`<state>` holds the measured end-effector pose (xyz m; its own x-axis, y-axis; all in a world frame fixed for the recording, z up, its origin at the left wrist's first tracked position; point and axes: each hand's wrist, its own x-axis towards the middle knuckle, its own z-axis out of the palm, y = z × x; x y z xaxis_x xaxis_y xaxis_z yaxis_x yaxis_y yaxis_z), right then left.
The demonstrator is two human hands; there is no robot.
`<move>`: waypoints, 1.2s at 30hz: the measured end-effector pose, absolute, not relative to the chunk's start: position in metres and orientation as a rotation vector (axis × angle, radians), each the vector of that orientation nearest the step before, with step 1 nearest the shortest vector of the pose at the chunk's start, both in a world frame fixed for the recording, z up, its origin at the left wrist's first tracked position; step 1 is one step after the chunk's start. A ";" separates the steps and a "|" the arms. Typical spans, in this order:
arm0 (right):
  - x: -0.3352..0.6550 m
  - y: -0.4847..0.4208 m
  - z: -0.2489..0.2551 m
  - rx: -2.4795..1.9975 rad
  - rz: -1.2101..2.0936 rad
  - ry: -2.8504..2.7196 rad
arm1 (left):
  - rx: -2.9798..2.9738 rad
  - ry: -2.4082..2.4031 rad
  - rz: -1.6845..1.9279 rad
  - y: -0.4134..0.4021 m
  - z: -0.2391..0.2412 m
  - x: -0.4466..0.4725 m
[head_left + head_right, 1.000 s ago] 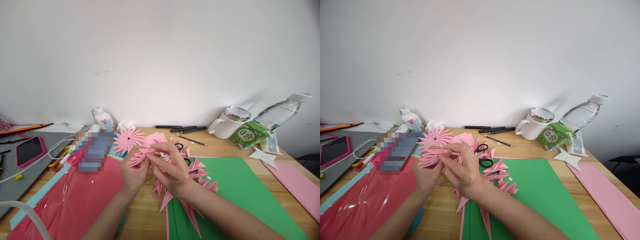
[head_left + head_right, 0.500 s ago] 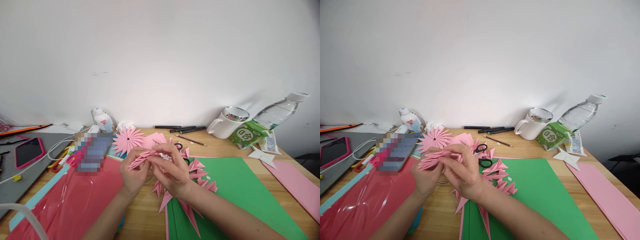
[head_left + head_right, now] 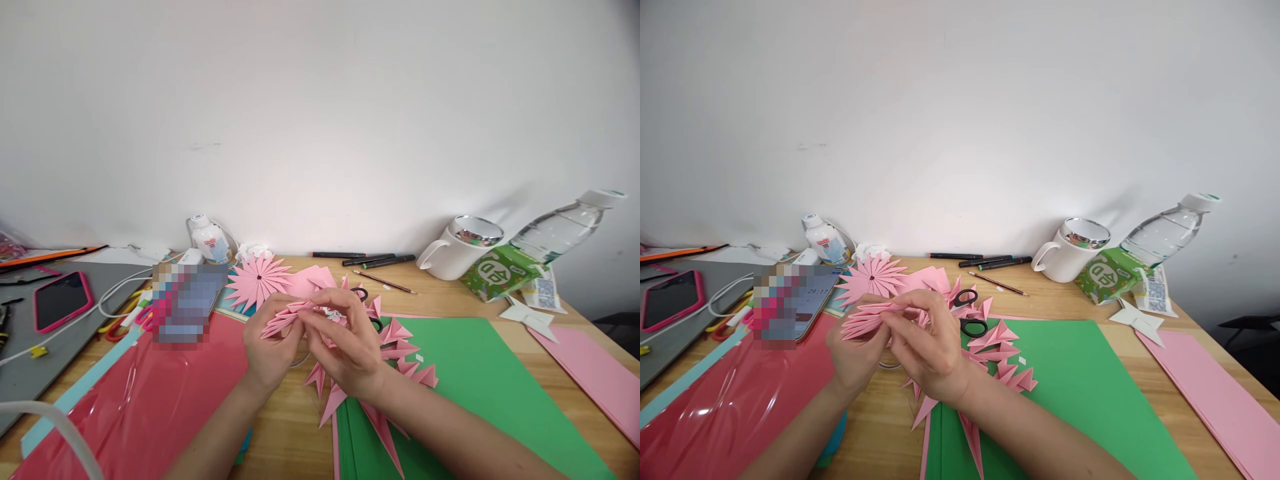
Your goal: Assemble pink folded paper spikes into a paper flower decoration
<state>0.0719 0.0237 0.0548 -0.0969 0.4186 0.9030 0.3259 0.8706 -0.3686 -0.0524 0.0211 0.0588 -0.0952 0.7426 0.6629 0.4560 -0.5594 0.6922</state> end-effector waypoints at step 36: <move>0.072 0.023 0.055 -0.537 0.111 -1.626 | 1.948 1.265 1.748 0.020 0.059 -0.051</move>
<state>0.0725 0.0233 0.0550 -0.0328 0.4032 0.9145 0.2753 0.8833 -0.3796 -0.0512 0.0200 0.0590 -0.0867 0.7150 0.6938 0.4358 -0.5990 0.6718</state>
